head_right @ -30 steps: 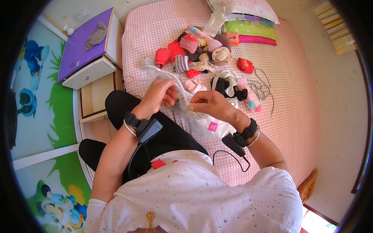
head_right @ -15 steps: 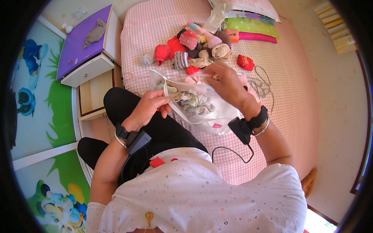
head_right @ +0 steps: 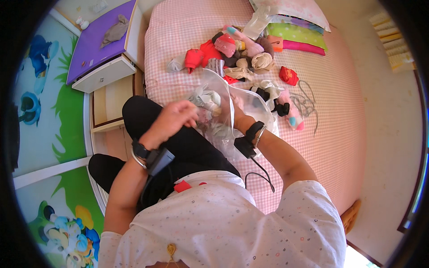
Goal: The person wipes the inside of a drawer with a cloth, places a pile of socks on a bed, and begins folding the socks and placing them into a plastic bag one by one.
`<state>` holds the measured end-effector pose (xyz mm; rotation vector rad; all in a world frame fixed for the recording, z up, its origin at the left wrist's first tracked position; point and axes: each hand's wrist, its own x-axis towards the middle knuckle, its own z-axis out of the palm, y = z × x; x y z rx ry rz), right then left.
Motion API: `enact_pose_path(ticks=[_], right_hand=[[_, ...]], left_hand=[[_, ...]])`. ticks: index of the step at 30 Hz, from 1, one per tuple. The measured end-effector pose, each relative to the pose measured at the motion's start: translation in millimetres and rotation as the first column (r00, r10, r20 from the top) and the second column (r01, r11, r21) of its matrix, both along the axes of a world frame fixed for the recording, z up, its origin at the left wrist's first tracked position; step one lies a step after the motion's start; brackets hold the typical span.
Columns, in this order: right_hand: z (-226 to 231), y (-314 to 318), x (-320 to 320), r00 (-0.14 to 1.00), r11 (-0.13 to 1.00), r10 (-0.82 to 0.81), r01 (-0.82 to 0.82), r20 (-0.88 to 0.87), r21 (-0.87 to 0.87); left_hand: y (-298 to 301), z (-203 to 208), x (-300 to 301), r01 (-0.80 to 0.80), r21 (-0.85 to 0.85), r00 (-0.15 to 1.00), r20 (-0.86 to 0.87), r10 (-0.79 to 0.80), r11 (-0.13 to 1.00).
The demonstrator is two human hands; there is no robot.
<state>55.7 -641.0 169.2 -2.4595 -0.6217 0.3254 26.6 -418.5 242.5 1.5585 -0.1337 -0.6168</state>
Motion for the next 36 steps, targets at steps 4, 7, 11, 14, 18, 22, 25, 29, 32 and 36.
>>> enact_pose_path(ticks=[4, 7, 11, 14, 18, 22, 25, 29, 32, 36], right_hand=[[-6, -2, -5, 0.999, 0.996, -0.036, 0.038, -0.029, 0.085], [-17, 5, -13, 0.987, 0.986, -0.122, 0.133, -0.108, 0.103], [-33, 12, -25, 0.969, 0.937, -0.245, 0.245, -0.032, 0.25], [-17, 12, -22, 0.963, 0.913, -0.247, 0.269, -0.111, 0.307], [1, 12, -16, 0.769, 0.691, -0.232, 0.561, -0.596, 0.456], [21, -11, 2, 0.66, 0.139, 0.163, 0.72, -0.733, 0.679], [57, -19, 16, 0.647, -0.087, 0.352, 0.742, -0.677, 0.664], [92, -30, 17, 0.644, -0.254, 0.441, 0.758, -0.625, 0.601], [95, -49, 14, 0.624, -0.319, 0.421, 0.781, -0.658, 0.537], [42, -97, 21, 0.635, -0.336, 0.316, 0.77, -0.704, 0.543]], left_hand=[[41, -34, 34, -0.256, 0.497, 0.899, 0.438, 0.016, 0.829], [33, -41, 49, -0.02, 0.808, 0.865, 0.31, -0.396, 0.589], [14, -70, 54, -0.009, 0.834, 0.898, 0.249, -0.363, 0.551], [17, -62, 61, 0.033, 0.747, 0.914, 0.247, -0.323, 0.664], [27, -41, 69, 0.054, 0.458, 0.965, 0.205, -0.164, 0.887], [10, 63, 93, 0.052, 0.296, 0.955, 0.265, -0.134, 0.954], [-3, 140, 116, 0.048, 0.309, 0.875, 0.446, -0.189, 0.95], [-7, 208, 129, -0.016, 0.337, 0.789, 0.583, -0.195, 0.941], [0, 236, 128, -0.162, 0.437, 0.74, 0.647, -0.184, 0.885], [7, 256, 130, -0.216, 0.369, 0.697, 0.707, -0.122, 0.904]])
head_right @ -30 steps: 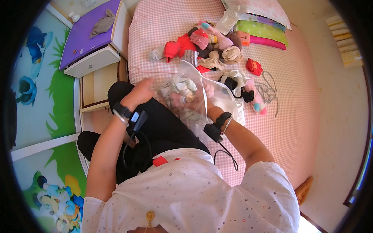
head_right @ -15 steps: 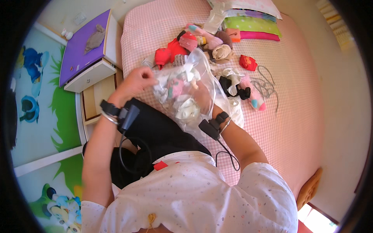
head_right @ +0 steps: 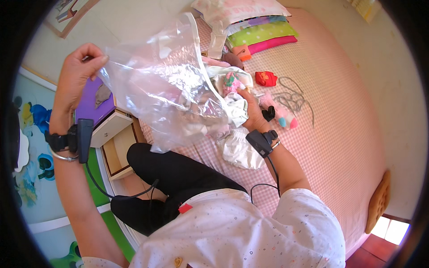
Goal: The person wipes the inside of a drawer with a cloth, places a pile of socks on a bed, and begins folding the socks and placing them into a plastic bag one by one.
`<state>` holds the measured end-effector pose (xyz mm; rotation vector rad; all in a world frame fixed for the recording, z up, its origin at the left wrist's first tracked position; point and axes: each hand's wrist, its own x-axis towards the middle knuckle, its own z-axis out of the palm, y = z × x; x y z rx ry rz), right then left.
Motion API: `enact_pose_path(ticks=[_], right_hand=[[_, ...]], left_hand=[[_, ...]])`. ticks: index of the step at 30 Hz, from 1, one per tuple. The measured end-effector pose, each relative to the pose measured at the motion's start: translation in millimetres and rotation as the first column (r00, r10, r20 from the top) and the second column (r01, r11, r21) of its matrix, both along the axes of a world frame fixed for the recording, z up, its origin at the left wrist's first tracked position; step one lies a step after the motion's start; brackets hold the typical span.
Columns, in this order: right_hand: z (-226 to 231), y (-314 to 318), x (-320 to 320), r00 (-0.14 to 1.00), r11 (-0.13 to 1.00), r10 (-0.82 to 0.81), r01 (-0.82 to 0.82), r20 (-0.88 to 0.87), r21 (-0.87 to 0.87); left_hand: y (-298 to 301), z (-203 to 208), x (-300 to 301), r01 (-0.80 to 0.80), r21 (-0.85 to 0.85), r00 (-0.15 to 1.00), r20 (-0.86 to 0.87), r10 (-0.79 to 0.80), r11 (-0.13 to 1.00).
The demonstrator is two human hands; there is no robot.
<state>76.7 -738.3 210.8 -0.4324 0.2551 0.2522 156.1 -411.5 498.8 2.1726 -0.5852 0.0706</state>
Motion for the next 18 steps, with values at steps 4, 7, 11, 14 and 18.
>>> enact_pose_path(ticks=[4, 7, 11, 14, 18], right_hand=[[-26, -3, 0, 0.996, 0.907, -0.077, 0.055, -0.038, -0.417], [-26, -4, -8, 0.994, 0.731, -0.09, 0.021, -0.066, -0.682], [-14, -9, -24, 0.996, 0.464, -0.078, 0.066, 0.034, -0.883], [-48, -36, -19, 0.928, -0.313, -0.036, 0.342, 0.371, -0.886], [35, -1, -30, 0.884, -0.193, 0.24, 0.449, 0.402, -0.872]], left_hand=[[-6, 34, -10, -0.014, 0.078, 0.96, 0.281, -0.008, 0.997], [-12, 47, 2, -0.008, 0.062, 0.963, 0.27, -0.01, 0.998], [-14, 59, 21, 0.029, 0.262, 0.946, 0.306, -0.112, 0.965], [-29, 49, 16, 0.077, 0.314, 0.966, 0.21, -0.149, 0.946], [-53, 57, -8, -0.011, 0.108, 0.975, 0.222, -0.014, 0.994]])
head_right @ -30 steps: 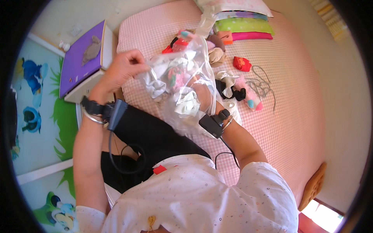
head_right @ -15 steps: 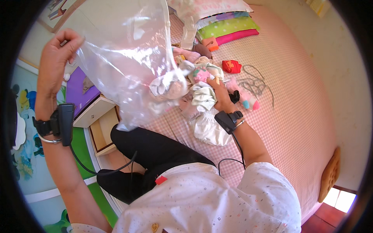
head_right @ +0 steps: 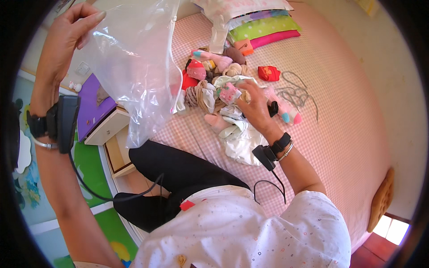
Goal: The person wipes the inside of a drawer with a cloth, places a pile of socks on a bed, and begins folding the socks and placing them into a plastic bag one by one.
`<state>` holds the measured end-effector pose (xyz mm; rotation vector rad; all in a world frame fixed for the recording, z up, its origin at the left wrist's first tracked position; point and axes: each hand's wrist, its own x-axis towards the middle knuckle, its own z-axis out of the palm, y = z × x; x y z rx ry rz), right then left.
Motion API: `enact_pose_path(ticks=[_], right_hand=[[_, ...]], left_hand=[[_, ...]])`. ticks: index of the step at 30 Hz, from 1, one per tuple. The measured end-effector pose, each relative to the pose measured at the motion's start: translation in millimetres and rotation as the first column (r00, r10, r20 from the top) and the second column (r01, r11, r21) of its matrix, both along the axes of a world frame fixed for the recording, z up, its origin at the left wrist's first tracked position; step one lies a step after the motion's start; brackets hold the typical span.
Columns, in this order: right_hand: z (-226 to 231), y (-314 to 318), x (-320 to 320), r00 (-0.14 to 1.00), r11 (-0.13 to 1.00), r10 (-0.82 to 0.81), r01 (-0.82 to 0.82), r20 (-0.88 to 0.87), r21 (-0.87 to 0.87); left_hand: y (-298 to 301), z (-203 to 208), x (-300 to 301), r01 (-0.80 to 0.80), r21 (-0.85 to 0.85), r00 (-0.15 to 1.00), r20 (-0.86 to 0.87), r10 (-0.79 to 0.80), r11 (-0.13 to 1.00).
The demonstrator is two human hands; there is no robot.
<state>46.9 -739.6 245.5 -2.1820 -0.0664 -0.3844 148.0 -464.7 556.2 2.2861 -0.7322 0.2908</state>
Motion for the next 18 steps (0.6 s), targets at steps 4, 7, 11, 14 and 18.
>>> enact_pose_path(ticks=[4, 7, 11, 14, 18], right_hand=[[36, 53, 0, 0.901, 0.914, 0.303, -0.183, -0.311, 0.361], [29, 112, -10, 0.822, 0.788, 0.557, -0.479, -0.118, 0.386], [25, 128, -16, 0.907, 0.839, 0.42, -0.396, 0.019, 0.374], [23, 121, -14, 0.906, 0.88, 0.416, -0.424, 0.08, 0.215], [16, 126, -25, 0.786, 0.78, 0.618, -0.613, -0.004, 0.126]], left_hand=[[20, -1, 39, 0.095, 0.042, 0.993, -0.071, -0.092, 0.995], [62, 3, 35, -0.057, -0.159, 0.987, -0.154, 0.032, 0.986], [89, -19, 25, -0.077, -0.189, 0.969, -0.244, 0.029, 0.979], [123, -53, 1, -0.193, -0.413, 0.886, -0.464, -0.023, 0.89], [191, -110, -43, -0.301, -0.509, 0.768, -0.631, -0.111, 0.807]])
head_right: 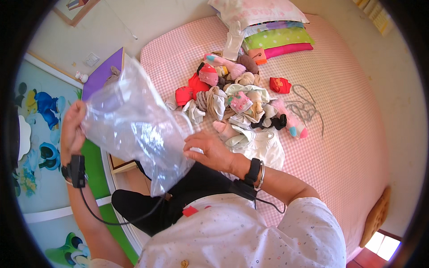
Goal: The person wipes the inside of a drawer with a cloth, places a pile of socks on a bed, and begins folding the socks and placing them into a plastic bag one by one.
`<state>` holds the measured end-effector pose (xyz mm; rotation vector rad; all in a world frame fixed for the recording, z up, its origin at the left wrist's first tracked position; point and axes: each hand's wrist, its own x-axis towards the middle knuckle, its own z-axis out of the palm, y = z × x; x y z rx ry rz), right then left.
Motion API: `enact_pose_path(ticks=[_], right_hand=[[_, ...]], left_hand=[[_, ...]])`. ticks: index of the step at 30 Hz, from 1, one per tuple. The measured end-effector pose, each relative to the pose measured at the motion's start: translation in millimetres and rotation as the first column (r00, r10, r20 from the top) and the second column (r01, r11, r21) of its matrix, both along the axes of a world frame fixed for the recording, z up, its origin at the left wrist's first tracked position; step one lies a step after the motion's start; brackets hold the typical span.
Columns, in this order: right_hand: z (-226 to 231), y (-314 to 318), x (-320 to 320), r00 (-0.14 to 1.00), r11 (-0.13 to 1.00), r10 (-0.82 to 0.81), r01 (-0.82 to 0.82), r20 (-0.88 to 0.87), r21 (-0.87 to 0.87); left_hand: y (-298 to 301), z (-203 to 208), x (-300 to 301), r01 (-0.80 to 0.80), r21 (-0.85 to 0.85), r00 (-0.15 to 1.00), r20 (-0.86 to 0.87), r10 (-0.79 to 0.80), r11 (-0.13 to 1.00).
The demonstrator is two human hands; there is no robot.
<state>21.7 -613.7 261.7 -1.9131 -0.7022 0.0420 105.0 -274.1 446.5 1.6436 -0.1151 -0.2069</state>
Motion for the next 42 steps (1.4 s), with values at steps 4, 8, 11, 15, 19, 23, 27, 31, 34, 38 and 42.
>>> enact_pose_path(ticks=[4, 8, 11, 15, 19, 23, 27, 31, 34, 38, 42], right_hand=[[-20, 7, -9, 0.96, 0.996, -0.06, 0.075, -0.274, 0.046], [-38, 31, -10, 0.655, 0.975, 0.11, 0.076, -0.748, 0.21], [-49, 49, -17, 0.545, 0.965, 0.166, 0.081, -0.822, 0.249], [-36, 42, -19, 0.55, 0.946, 0.117, 0.191, -0.827, 0.261], [-22, 28, -26, 0.58, 0.859, 0.043, 0.395, -0.814, 0.327], [-22, 30, -32, 0.519, 0.809, 0.037, 0.486, -0.854, 0.331], [-41, 42, -33, 0.384, 0.859, 0.11, 0.427, -0.917, 0.282], [-35, 45, -29, 0.451, 0.937, 0.024, 0.3, -0.892, 0.177], [-26, 43, -25, 0.426, 0.954, 0.067, 0.236, -0.902, 0.182], [-25, 22, 0, 0.459, 0.87, -0.093, 0.47, -0.884, 0.152], [-20, 4, 70, 0.629, 0.909, -0.29, 0.417, -0.722, -0.002]], left_hand=[[41, -46, -44, -0.051, -0.168, 0.992, -0.12, 0.03, 0.984], [61, -74, -63, -0.116, -0.238, 0.987, -0.137, 0.085, 0.964], [73, -86, -59, -0.216, -0.197, 0.974, -0.109, 0.198, 0.956], [77, -97, -45, -0.178, -0.148, 0.983, -0.064, 0.171, 0.973], [54, -103, -25, -0.314, -0.07, 0.949, 0.003, 0.315, 0.947], [42, -139, -44, -0.001, 0.251, 0.95, -0.302, 0.08, 0.968], [27, -195, -80, 0.018, 0.474, 0.991, -0.125, 0.047, 0.88], [-1, -175, -85, -0.059, 0.324, 0.938, -0.304, 0.164, 0.944], [5, -176, -83, -0.049, 0.217, 0.964, -0.244, 0.103, 0.975], [28, -169, -95, -0.083, -0.053, 0.949, -0.309, 0.062, 0.995], [54, -151, -108, -0.048, -0.075, 0.933, -0.36, 0.018, 0.996]])
